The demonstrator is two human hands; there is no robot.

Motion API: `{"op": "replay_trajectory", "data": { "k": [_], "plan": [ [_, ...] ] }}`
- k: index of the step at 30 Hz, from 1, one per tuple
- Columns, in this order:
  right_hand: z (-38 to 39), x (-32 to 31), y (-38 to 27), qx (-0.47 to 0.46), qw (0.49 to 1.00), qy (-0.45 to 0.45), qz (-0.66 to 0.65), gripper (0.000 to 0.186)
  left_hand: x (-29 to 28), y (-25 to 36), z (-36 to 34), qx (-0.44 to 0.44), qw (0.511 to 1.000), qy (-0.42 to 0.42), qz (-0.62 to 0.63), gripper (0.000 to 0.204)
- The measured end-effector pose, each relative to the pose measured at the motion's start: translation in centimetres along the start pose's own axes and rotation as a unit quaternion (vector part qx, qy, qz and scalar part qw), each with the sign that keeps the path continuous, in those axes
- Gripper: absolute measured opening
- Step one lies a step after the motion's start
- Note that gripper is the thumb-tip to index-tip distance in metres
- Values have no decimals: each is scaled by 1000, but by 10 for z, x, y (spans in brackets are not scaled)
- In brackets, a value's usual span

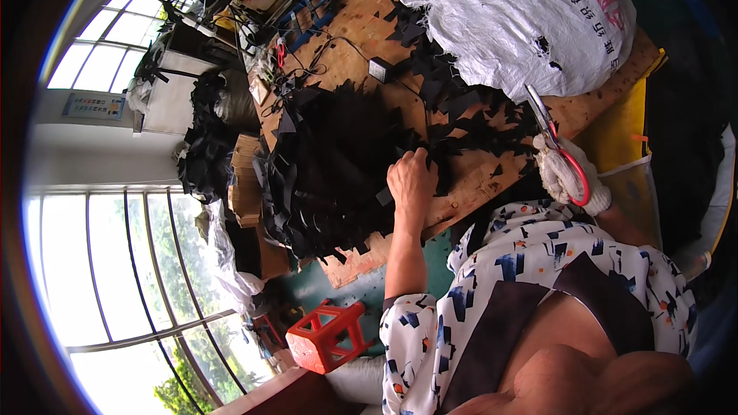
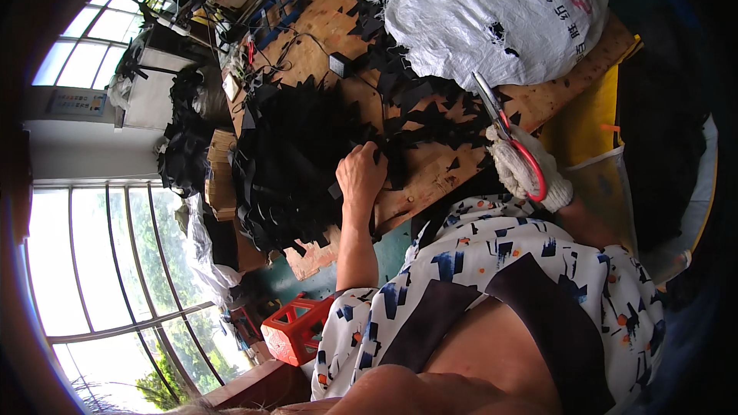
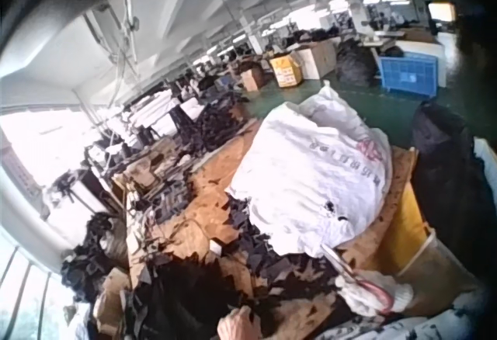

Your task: The person cuts black leather pieces from larger sheets using shears and picks up small scraps to sort them on a workshop table.

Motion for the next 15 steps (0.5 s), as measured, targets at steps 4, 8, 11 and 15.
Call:
{"op": "replay_trajectory", "data": {
  "k": [4,8,11,15],
  "plan": [
    [-10,-2,4,12,999,8,37,26,-2,-9,1,-64,997,28,-12,15],
    [-2,-13,2,-26,998,36,44,25,0,33,-24,70,991,88,72,14],
    [0,-9,2,-54,994,6,95,27,21,56,-33,198,973,63,99,16],
    [7,0,4,-29,998,29,55,24,49,58,-51,186,975,70,103,17]
  ]
}}
Point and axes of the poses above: each hand's wrist, its own z-axis away from the middle knuckle, its own x-axis out of the palm, y = z × x, the point moved 3 cm from there along -z, towards the middle knuckle, and after that the axes turned 10 degrees about y, right-handed, at the moved point
